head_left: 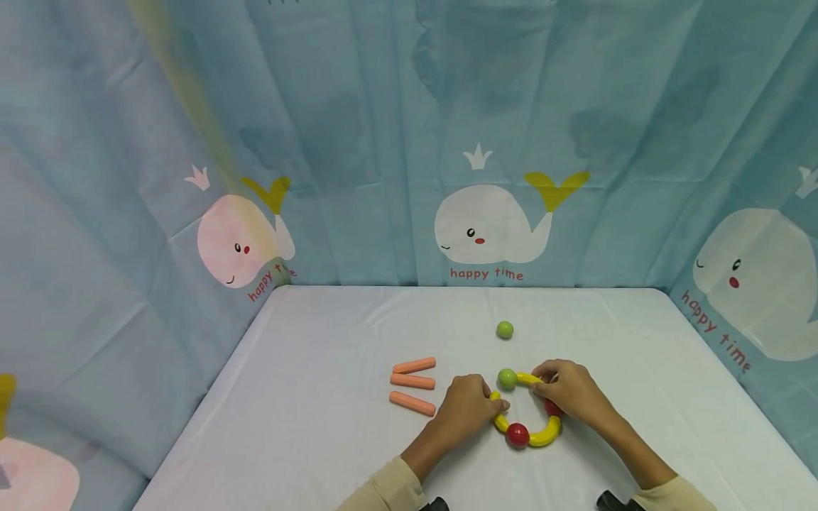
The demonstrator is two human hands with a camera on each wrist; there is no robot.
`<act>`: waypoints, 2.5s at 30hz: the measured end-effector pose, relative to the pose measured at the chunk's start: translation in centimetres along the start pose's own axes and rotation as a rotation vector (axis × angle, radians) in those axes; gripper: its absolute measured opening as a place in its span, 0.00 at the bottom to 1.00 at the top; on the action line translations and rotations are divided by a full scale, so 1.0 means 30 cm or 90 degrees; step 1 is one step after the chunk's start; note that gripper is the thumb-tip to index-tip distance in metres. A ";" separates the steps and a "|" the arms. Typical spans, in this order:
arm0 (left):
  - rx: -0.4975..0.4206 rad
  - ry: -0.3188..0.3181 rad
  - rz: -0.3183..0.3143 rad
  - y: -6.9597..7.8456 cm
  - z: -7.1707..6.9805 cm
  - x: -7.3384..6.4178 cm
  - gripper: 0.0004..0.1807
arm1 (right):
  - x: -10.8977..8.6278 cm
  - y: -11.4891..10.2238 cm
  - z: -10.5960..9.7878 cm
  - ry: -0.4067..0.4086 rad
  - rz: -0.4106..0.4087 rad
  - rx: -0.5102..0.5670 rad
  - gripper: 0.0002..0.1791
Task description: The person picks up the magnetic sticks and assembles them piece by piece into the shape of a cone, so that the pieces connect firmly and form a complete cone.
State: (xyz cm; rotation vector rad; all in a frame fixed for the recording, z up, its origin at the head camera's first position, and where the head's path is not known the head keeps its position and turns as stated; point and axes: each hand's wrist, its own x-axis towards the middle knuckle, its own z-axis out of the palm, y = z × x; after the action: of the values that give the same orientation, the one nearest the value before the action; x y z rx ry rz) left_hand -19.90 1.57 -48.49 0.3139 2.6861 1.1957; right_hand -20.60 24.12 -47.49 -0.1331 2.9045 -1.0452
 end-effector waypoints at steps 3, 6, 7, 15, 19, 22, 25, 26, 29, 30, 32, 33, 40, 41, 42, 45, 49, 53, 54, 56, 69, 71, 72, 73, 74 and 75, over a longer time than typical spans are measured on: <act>-0.006 0.001 -0.003 0.005 0.001 -0.004 0.15 | 0.000 0.002 0.002 -0.001 0.005 0.002 0.11; -0.012 0.004 0.007 0.010 0.001 -0.005 0.13 | -0.001 0.002 0.005 -0.001 0.009 0.001 0.10; -0.013 0.005 0.013 0.011 0.001 -0.005 0.13 | -0.001 0.002 0.005 -0.001 0.007 0.000 0.10; -0.036 0.032 0.044 0.004 -0.004 0.013 0.11 | -0.006 0.005 0.003 0.002 0.003 0.002 0.10; -0.038 0.042 0.050 -0.001 -0.006 0.029 0.10 | -0.009 0.005 0.002 -0.001 0.003 0.007 0.11; -0.029 0.041 0.055 -0.002 -0.008 0.040 0.10 | -0.010 0.004 0.003 0.000 0.008 0.011 0.11; -0.026 0.032 0.056 0.001 -0.007 0.047 0.10 | -0.010 0.003 0.002 -0.001 0.007 0.015 0.11; -0.024 0.031 0.059 0.002 -0.006 0.048 0.11 | -0.010 0.003 0.002 -0.002 0.007 0.016 0.12; -0.025 0.025 0.060 0.005 -0.003 0.051 0.11 | -0.010 0.001 -0.001 -0.003 0.009 0.017 0.12; -0.024 0.026 0.060 0.005 -0.002 0.052 0.11 | -0.010 0.000 -0.002 -0.003 0.011 0.017 0.12; -0.022 0.025 0.065 0.006 -0.002 0.052 0.11 | -0.009 0.000 -0.003 -0.005 0.013 0.013 0.12; -0.023 0.023 0.063 0.006 -0.003 0.051 0.12 | -0.008 -0.001 -0.004 -0.004 0.014 0.011 0.12; -0.012 0.012 0.067 0.003 -0.019 0.037 0.14 | -0.001 -0.001 -0.006 -0.003 0.009 -0.003 0.11; -0.009 0.014 0.073 0.000 -0.025 0.036 0.14 | 0.000 0.000 -0.005 -0.003 0.007 -0.004 0.11; -0.004 0.016 0.076 -0.003 -0.032 0.035 0.14 | 0.000 0.000 -0.004 -0.003 0.005 -0.005 0.11; 0.015 0.031 0.080 -0.012 -0.061 0.030 0.14 | -0.001 0.004 -0.004 -0.003 0.006 -0.005 0.10; 0.030 0.064 0.066 -0.034 -0.116 0.029 0.14 | -0.007 0.010 -0.006 -0.005 0.012 -0.006 0.11; 0.025 0.115 0.054 -0.083 -0.178 0.041 0.14 | -0.012 0.013 -0.011 -0.009 0.019 -0.002 0.12; 0.026 0.128 0.051 -0.099 -0.193 0.045 0.14 | -0.013 0.014 -0.013 -0.010 0.021 -0.002 0.12; 0.028 0.150 0.043 -0.133 -0.221 0.051 0.14 | -0.016 0.017 -0.017 -0.012 0.026 0.000 0.12; 0.016 0.176 -0.035 -0.280 -0.329 0.034 0.18 | -0.041 0.049 -0.048 -0.022 0.054 0.002 0.15; 0.004 0.171 -0.041 -0.286 -0.336 0.033 0.17 | -0.044 0.055 -0.051 -0.025 0.056 0.003 0.16; 0.002 0.167 -0.043 -0.288 -0.339 0.033 0.17 | -0.046 0.057 -0.051 -0.025 0.057 0.004 0.16; -0.002 0.161 -0.046 -0.289 -0.342 0.032 0.16 | -0.047 0.059 -0.052 -0.026 0.059 0.005 0.16; -0.002 0.155 -0.049 -0.291 -0.344 0.033 0.15 | -0.049 0.060 -0.052 -0.028 0.061 0.007 0.17; -0.003 0.149 -0.052 -0.292 -0.345 0.033 0.15 | -0.050 0.061 -0.052 -0.028 0.062 0.009 0.17</act>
State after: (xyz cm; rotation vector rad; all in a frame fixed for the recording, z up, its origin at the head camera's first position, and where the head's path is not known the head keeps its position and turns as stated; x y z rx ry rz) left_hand -24.49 -11.23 -48.30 0.0644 2.8604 1.2862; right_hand -19.35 26.67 -47.41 -0.0137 2.8314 -1.0333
